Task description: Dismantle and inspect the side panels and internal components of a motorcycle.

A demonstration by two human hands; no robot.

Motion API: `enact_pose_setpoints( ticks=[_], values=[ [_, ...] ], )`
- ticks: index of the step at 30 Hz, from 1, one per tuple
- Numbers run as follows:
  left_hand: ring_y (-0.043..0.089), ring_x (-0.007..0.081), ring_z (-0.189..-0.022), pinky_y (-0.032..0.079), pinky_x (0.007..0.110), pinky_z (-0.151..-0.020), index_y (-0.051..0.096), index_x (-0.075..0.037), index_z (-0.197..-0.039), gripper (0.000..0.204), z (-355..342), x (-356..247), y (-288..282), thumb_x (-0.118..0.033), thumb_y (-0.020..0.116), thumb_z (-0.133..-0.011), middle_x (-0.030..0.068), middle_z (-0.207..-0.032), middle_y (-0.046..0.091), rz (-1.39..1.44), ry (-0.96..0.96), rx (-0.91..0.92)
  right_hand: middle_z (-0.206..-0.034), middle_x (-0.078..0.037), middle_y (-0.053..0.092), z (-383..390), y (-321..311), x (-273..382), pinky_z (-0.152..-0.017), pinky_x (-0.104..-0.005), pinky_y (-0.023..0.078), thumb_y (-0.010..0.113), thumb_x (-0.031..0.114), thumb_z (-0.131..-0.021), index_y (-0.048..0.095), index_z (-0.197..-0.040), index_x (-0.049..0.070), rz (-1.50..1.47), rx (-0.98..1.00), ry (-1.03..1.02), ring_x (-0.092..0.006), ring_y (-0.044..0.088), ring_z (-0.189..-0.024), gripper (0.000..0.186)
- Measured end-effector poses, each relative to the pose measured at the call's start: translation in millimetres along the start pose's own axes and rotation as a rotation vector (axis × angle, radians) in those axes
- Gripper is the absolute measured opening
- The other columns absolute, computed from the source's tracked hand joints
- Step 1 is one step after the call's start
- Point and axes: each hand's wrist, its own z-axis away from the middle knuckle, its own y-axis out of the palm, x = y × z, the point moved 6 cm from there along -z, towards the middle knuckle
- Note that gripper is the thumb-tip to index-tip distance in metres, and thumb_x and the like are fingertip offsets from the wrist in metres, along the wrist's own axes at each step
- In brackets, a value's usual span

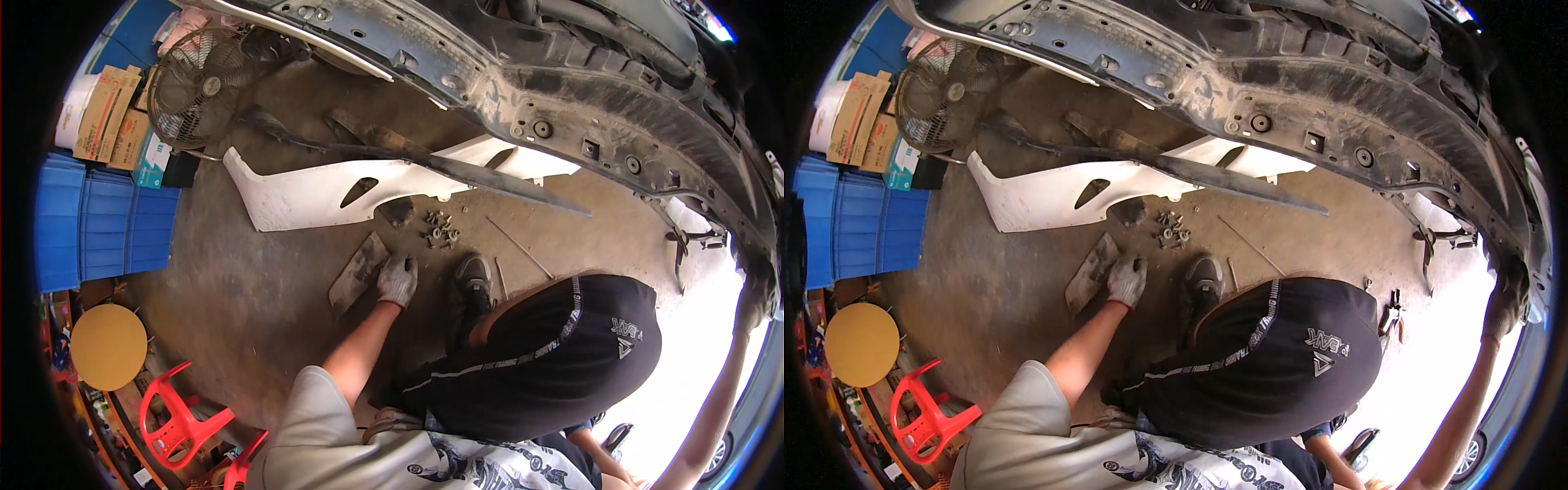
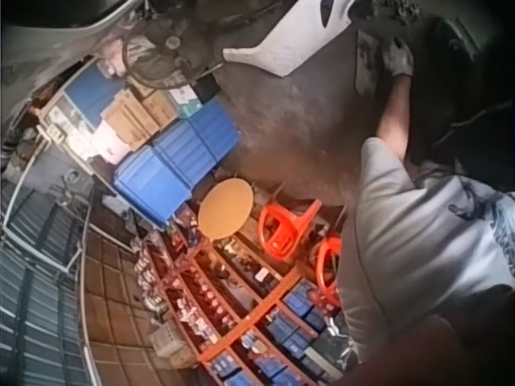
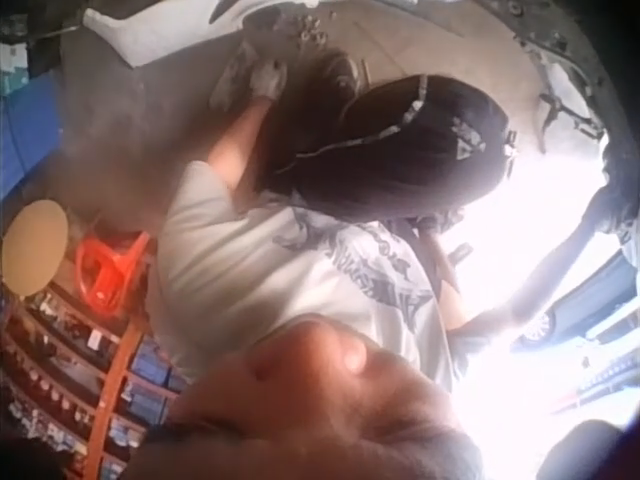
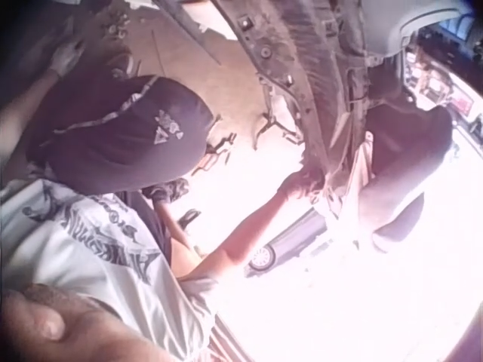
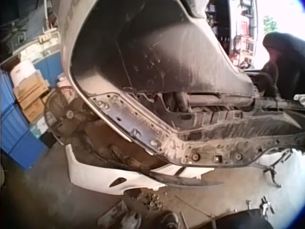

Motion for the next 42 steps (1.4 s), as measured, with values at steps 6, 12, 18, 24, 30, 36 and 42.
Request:
enact_pose_setpoints(
  ticks=[6, 12, 18, 24, 30, 36, 42],
  values=[
    [0.065, 0.0385, -0.101, 0.053, 0.049, -0.086, 0.064, -0.015, -0.114, 0.032, -35.6, -29.9, 8.8, -0.035, 0.068, -0.089, 0.0166, -0.107, 0.069, -0.017, -0.064, -0.022, -0.145, -0.012, 0.054, 1.0, 9.5, -6.4, -0.114, -0.0411, 0.036, 0.044, 0.037, -0.105, 0.054, -0.144, 0.013, 0.032, 0.008, -0.005, -0.0291, 0.048, -0.135, 0.047],
    [0.066, 0.0381, -0.101, 0.053, 0.050, -0.086, 0.065, -0.015, -0.112, 0.040, -56.3, -56.9, 17.8, -0.042, 0.073, -0.084, 0.0181, -0.106, 0.069, -0.126, -0.102, 0.047, -0.145, -0.012, 0.054, 0.6, 8.6, -5.9, -0.115, -0.0410, 0.036, 0.044, 0.038, -0.105, 0.052, -0.145, 0.013, 0.055, 0.023, 0.026, -0.0291, 0.047, -0.136, 0.048],
    [0.067, 0.0370, -0.096, 0.053, 0.050, -0.083, 0.068, -0.013, -0.100, 0.033, -63.6, -60.7, 27.2, -0.040, 0.074, -0.082, 0.0167, -0.100, 0.070, -0.160, -0.048, -0.021, -0.144, -0.012, 0.055, 1.9, 5.0, -4.4, -0.114, -0.0414, 0.036, 0.045, 0.037, -0.104, 0.053, -0.144, 0.013, 0.084, -0.023, -0.045, -0.0293, 0.047, -0.136, 0.047],
    [0.067, 0.0367, -0.092, 0.053, 0.047, -0.083, 0.069, -0.013, -0.096, 0.024, -58.7, -69.8, 11.5, -0.034, 0.071, -0.085, 0.0159, -0.096, 0.071, -0.022, 0.130, -0.108, -0.145, -0.013, 0.052, 2.9, -1.2, 2.1, -0.111, -0.0426, 0.038, 0.052, 0.033, -0.102, 0.053, -0.143, 0.015, -0.133, -0.087, -0.025, -0.0326, 0.048, -0.134, 0.045],
    [0.070, 0.0226, -0.087, 0.055, 0.035, -0.074, 0.065, -0.010, -0.106, 0.023, -35.1, -78.2, 2.7, -0.026, 0.071, -0.092, 0.0096, -0.103, 0.071, 0.510, -0.128, 0.127, -0.140, -0.013, 0.054, 1.8, -44.8, 25.1, -0.109, -0.0481, 0.039, 0.069, 0.024, -0.091, 0.058, -0.136, 0.019, -0.168, -0.052, 0.123, -0.0369, 0.049, -0.130, 0.047],
    [0.065, 0.0099, -0.073, 0.053, 0.027, -0.063, 0.062, -0.009, -0.118, 0.029, -21.8, -79.1, 33.0, -0.026, 0.067, -0.096, 0.0011, -0.093, 0.068, 0.922, -0.414, 0.383, -0.140, -0.014, 0.054, -2.2, -55.5, 30.0, -0.106, -0.0465, 0.042, 0.068, 0.020, -0.091, 0.057, -0.137, 0.017, -0.185, -0.006, 0.184, -0.0383, 0.051, -0.128, 0.047],
    [0.063, 0.0103, -0.069, 0.052, 0.026, -0.056, 0.066, -0.010, -0.110, 0.017, -13.1, -48.3, 40.1, -0.022, 0.065, -0.099, 0.0004, -0.084, 0.063, 1.133, -0.603, 0.393, -0.145, -0.010, 0.053, -1.2, -40.8, 24.2, -0.108, -0.0436, 0.043, 0.063, 0.020, -0.096, 0.057, -0.137, 0.021, -0.083, 0.011, 0.053, -0.0331, 0.049, -0.134, 0.041]
  ],
)
